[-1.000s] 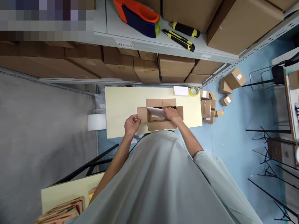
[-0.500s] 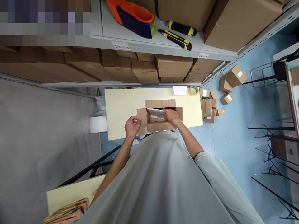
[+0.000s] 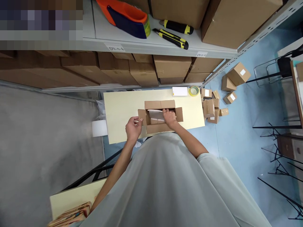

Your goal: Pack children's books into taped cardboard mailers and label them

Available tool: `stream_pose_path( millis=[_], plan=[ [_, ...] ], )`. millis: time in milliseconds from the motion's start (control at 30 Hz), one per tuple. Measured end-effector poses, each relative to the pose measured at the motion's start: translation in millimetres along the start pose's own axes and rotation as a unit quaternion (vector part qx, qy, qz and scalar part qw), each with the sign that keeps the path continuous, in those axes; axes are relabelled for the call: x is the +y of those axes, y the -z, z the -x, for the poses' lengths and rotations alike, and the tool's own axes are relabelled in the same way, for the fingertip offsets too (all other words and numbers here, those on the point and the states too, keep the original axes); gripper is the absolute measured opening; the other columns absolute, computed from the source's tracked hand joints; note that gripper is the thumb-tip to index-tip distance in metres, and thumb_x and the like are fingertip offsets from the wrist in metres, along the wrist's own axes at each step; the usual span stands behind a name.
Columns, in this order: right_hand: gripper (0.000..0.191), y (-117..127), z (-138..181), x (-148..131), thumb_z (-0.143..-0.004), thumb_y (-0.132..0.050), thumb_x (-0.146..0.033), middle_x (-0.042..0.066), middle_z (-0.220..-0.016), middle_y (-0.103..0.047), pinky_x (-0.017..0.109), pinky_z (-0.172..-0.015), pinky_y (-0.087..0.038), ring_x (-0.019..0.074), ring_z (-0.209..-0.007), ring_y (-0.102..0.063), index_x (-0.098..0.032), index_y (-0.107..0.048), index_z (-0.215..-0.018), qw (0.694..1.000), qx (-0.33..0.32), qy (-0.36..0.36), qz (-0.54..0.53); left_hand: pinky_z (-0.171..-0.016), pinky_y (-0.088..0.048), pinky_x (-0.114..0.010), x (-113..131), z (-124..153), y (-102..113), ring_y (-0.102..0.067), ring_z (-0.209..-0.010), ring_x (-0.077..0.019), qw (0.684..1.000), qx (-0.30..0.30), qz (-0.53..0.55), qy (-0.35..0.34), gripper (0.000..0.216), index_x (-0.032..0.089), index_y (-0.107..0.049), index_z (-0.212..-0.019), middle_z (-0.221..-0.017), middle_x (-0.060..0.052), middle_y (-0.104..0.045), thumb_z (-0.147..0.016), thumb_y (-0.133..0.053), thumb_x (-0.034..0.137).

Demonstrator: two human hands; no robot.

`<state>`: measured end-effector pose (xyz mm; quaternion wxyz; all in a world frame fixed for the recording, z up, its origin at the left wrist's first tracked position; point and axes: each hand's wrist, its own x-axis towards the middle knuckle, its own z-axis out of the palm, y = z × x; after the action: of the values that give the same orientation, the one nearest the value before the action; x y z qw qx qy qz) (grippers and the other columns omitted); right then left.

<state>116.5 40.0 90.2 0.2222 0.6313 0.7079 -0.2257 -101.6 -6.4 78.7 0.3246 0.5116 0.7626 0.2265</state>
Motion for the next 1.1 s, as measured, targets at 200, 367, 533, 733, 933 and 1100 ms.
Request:
stream_pose_path(
  millis=[200,367,533,733,933,1100],
  plan=[
    [0.033,4,17,-2,-0.109,-0.038,-0.012,0.027,-0.129,-0.067,0.040,-0.103,-0.054,0.0293,-0.120,-0.068,-0.007,-0.057,-0.136,0.999,0.041,-0.029,0.002,-0.084,-0.054,-0.035,14,3,7,-0.065,-0.073,-0.0191,0.999,-0.008,-0.033,-0.026,0.018,0.021,-0.068,-0.103,-0.106,-0.006,-0.077,-0.094,-0.061,0.035],
    [0.034,24,57,28,-0.113,-0.041,-0.029,0.022,-0.140,-0.065,0.039,-0.104,-0.052,0.0296,-0.123,-0.062,-0.013,-0.059,-0.137,0.994,0.090,-0.034,-0.048,-0.087,-0.055,-0.035,25,9,12,-0.066,-0.073,-0.0184,0.999,-0.019,-0.029,-0.030,0.021,0.021,-0.069,-0.111,-0.109,-0.006,-0.077,-0.095,-0.062,0.033],
    [0.036,15,75,49,-0.110,-0.037,-0.016,0.018,-0.133,-0.070,0.032,-0.097,-0.053,0.0262,-0.121,-0.065,-0.019,-0.068,-0.129,0.997,0.053,-0.034,-0.045,-0.085,-0.054,-0.033,32,14,9,-0.064,-0.070,-0.0160,0.997,-0.042,-0.008,-0.064,0.023,0.021,-0.070,-0.115,-0.111,-0.005,-0.074,-0.095,-0.064,0.032],
    [0.040,-4,60,41,-0.108,-0.037,-0.010,0.019,-0.137,-0.068,0.032,-0.083,-0.056,0.0237,-0.103,-0.076,-0.019,-0.068,-0.130,0.994,0.042,-0.091,-0.040,-0.083,-0.054,-0.032,35,15,0,-0.064,-0.069,-0.0157,0.994,-0.078,-0.014,-0.075,0.026,0.021,-0.069,-0.116,-0.110,-0.004,-0.072,-0.093,-0.069,0.034],
    [0.037,14,46,45,-0.108,-0.043,-0.011,0.019,-0.129,-0.074,0.032,-0.090,-0.054,0.0253,-0.108,-0.076,-0.019,-0.075,-0.122,0.993,0.031,-0.094,-0.068,-0.089,-0.055,-0.035,35,10,-10,-0.067,-0.078,-0.0193,0.991,-0.099,-0.050,-0.081,0.029,0.022,-0.069,-0.119,-0.113,-0.005,-0.071,-0.092,-0.070,0.034],
    [0.034,20,61,68,-0.111,-0.044,-0.028,0.013,-0.126,-0.077,0.034,-0.095,-0.054,0.0261,-0.112,-0.074,-0.024,-0.076,-0.124,0.977,0.116,-0.084,-0.155,-0.106,-0.052,-0.043,29,9,-9,-0.065,-0.113,-0.0315,0.975,-0.137,-0.076,-0.160,0.031,0.022,-0.073,-0.122,-0.120,-0.013,-0.070,-0.095,-0.066,0.034]
  ],
)
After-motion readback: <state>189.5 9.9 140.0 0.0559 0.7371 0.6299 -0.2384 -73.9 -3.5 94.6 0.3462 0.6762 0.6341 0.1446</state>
